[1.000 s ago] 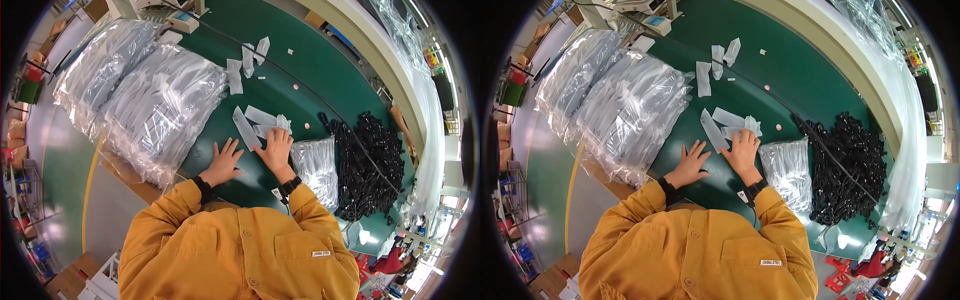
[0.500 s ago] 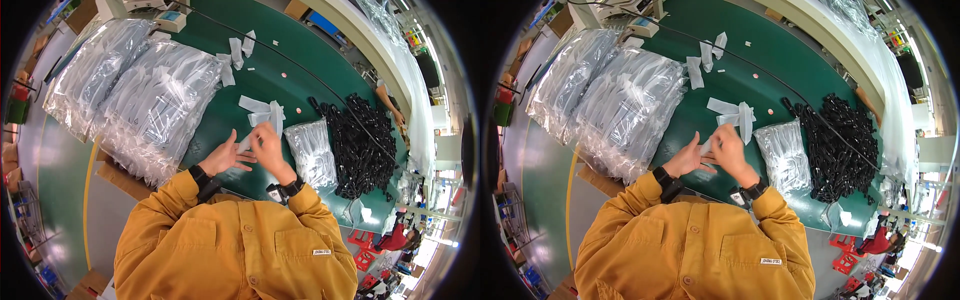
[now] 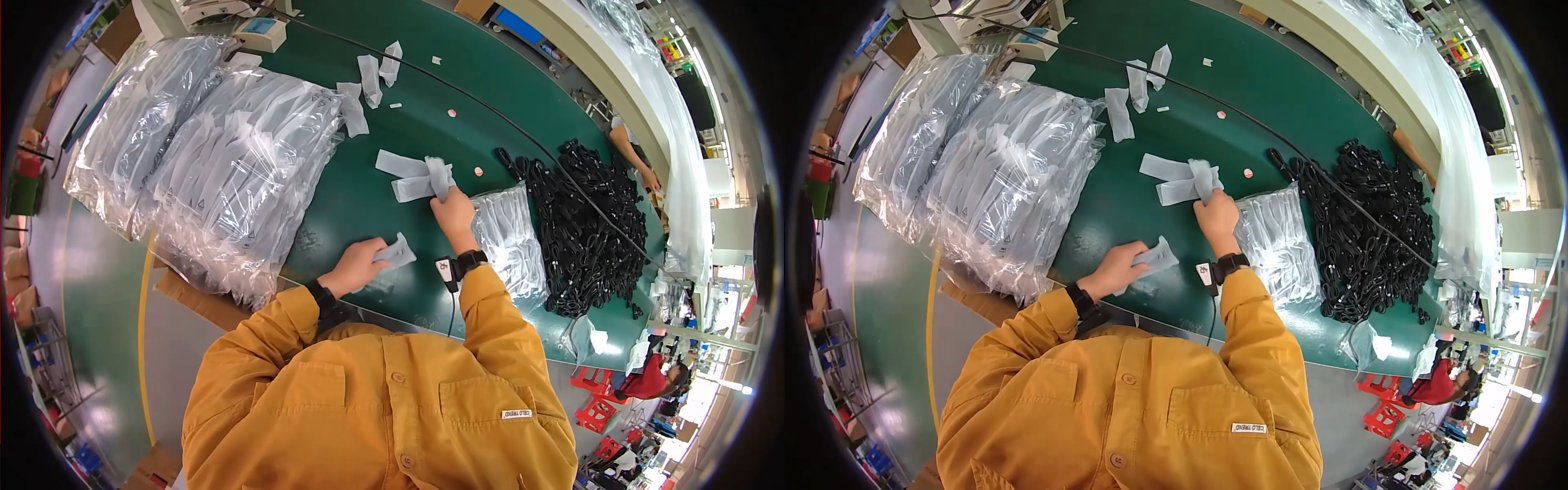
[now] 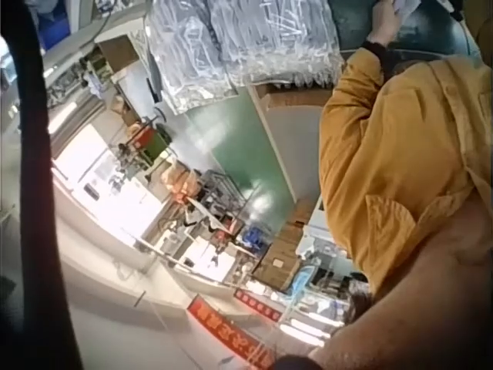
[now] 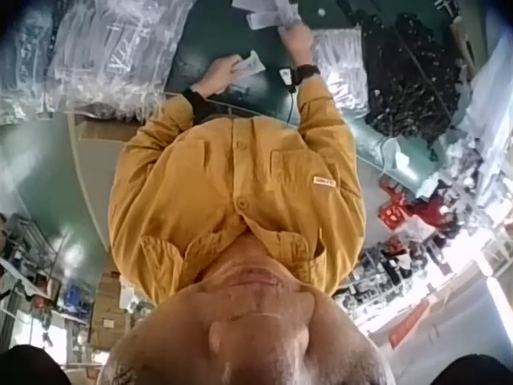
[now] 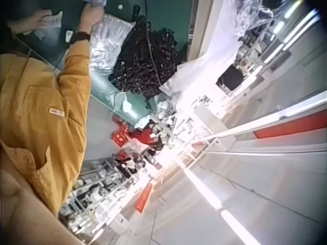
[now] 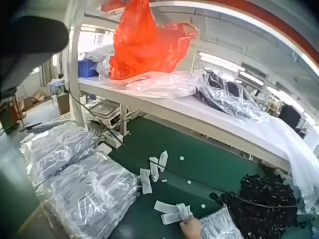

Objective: The person gathers small white pouches from the table and places them into a larger clear plastic bag before repeating the process of arranging and bagging more pouches.

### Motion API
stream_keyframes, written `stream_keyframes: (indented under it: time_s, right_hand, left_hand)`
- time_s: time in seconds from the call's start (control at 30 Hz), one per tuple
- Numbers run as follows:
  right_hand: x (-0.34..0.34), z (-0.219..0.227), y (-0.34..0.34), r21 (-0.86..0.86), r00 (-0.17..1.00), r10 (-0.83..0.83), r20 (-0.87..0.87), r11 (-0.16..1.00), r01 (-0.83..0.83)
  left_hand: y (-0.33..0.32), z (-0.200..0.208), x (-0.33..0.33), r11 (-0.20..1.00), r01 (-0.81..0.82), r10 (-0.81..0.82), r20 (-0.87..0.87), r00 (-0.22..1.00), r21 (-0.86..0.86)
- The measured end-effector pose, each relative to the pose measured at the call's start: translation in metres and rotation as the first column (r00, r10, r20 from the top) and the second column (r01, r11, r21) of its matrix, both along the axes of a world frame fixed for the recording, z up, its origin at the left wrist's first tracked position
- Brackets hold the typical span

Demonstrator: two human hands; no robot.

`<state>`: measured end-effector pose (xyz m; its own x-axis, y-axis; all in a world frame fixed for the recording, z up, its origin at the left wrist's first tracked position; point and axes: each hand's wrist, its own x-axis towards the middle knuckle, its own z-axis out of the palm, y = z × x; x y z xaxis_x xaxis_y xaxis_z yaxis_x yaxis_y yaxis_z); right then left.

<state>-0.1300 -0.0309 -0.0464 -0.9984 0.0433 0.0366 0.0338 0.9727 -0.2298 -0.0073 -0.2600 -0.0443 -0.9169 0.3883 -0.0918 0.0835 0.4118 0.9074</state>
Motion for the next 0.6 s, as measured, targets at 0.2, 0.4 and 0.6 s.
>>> stream_keyframes:
  time_s: [0.2, 0.4, 0.6]
  right_hand:
    - [0.036, 0.017, 0.009, -0.939, 0.997, -0.034, 0.070, 0.334, 0.078]
    - [0.044, 0.033, 0.013, -0.956, 0.984, 0.062, 0.169, 0.255, 0.148]
    - [0.054, 0.026, -0.025, -0.658, 0.898, 0.426, 0.108, 0.708, -0.256]
  left_hand:
    - [0.003, -0.009, 0.015, 0.946, 0.182, -0.253, -0.258, 0.932, -0.269]
    - [0.014, -0.014, 0.017, 0.908, 0.203, -0.325, -0.309, 0.894, -0.366]
    - [0.035, -0.020, 0.027, 0.877, 0.233, -0.402, -0.378, 0.834, -0.420]
